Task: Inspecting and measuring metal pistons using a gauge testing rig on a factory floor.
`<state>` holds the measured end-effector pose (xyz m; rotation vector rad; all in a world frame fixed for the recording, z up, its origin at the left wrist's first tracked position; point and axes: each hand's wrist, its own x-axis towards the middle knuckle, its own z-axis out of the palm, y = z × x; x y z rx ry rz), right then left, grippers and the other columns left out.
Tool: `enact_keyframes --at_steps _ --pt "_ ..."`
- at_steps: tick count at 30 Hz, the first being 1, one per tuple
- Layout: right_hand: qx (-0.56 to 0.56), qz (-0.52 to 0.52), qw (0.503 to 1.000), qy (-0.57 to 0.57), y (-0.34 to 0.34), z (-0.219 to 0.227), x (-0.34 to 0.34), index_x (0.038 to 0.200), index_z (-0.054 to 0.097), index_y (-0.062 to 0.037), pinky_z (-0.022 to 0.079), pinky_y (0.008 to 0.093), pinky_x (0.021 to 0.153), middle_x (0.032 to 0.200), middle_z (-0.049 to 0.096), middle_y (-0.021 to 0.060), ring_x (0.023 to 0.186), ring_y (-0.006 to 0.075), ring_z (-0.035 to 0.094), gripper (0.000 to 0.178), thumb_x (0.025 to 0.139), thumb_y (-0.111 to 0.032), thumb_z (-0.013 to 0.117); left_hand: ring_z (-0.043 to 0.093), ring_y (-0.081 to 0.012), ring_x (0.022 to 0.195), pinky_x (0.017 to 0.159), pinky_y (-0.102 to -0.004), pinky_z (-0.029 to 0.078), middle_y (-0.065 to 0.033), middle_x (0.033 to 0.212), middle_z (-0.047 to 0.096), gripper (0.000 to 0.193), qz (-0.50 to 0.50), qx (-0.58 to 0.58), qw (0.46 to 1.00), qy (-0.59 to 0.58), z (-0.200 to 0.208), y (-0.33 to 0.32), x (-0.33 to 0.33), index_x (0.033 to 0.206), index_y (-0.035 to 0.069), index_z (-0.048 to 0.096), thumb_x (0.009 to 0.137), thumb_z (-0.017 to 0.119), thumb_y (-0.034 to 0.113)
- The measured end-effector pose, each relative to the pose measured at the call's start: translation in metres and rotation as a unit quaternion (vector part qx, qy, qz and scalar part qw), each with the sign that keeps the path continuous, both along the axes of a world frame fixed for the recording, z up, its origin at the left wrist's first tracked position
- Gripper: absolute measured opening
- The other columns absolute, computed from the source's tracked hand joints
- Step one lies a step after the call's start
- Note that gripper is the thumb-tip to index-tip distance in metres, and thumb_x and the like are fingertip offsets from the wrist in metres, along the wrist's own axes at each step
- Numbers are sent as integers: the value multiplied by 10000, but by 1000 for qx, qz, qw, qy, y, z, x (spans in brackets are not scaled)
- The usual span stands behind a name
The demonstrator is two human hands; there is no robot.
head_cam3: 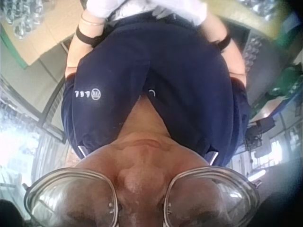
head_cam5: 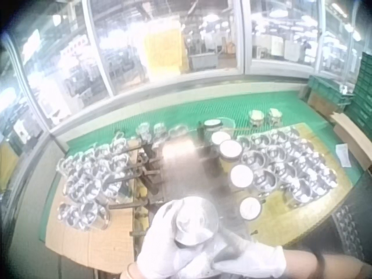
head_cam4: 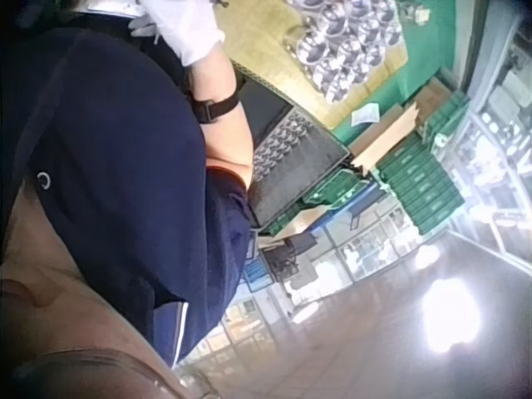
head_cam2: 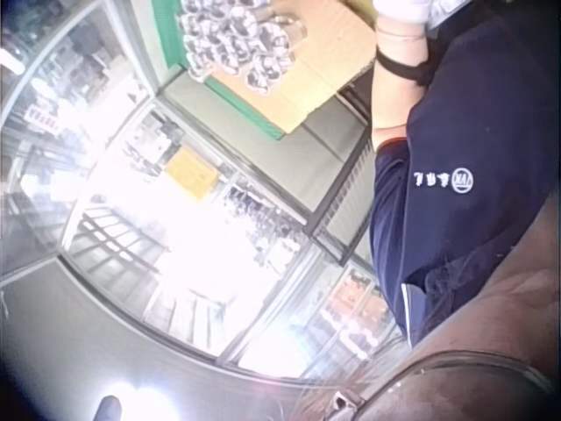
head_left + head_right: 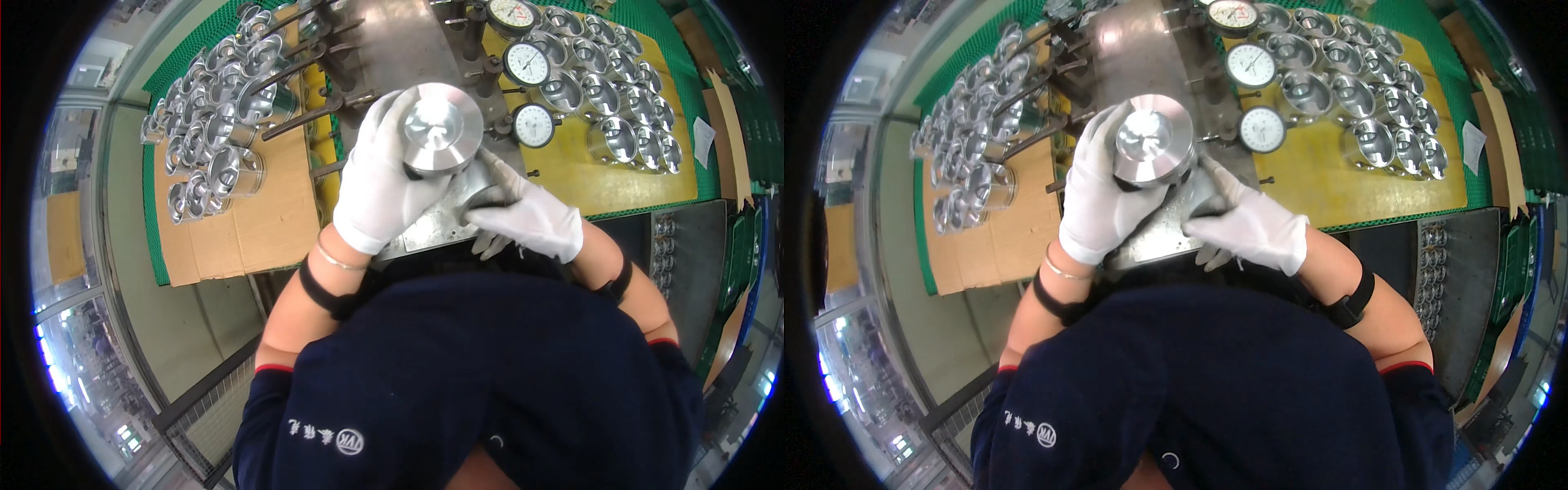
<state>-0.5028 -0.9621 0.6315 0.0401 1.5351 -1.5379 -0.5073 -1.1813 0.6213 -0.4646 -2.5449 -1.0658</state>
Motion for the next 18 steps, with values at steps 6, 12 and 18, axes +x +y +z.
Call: enact_keyframes --at_steps 6,12,18 --pt "52 -61 909 408 19 31 8 1526 332 -27 443 426 1078 1334 591 170 1213 273 585 792 863 -156 746 646 -295 1072 921 -379 519 -218 1243 596 509 -279 46 956 -76 21 -22 21 1302 -32 505 842 700 70" --pt "168 -244 871 391 187 -28 36 1308 554 15 448 427 1070 1345 555 167 1212 315 563 405 966 -194 615 647 -317 929 854 -391 535 -176 1025 662 317 180 7 983 -46 42 -143 6 1142 8 623 889 660 196" --pt "122 -471 870 77 227 -124 4 1321 574 -82 594 421 689 1167 652 106 1003 222 667 406 972 -283 624 546 -447 1245 1062 -466 461 -279 1488 400 701 359 -279 863 -220 -10 -355 -3 1454 132 463 800 680 262"
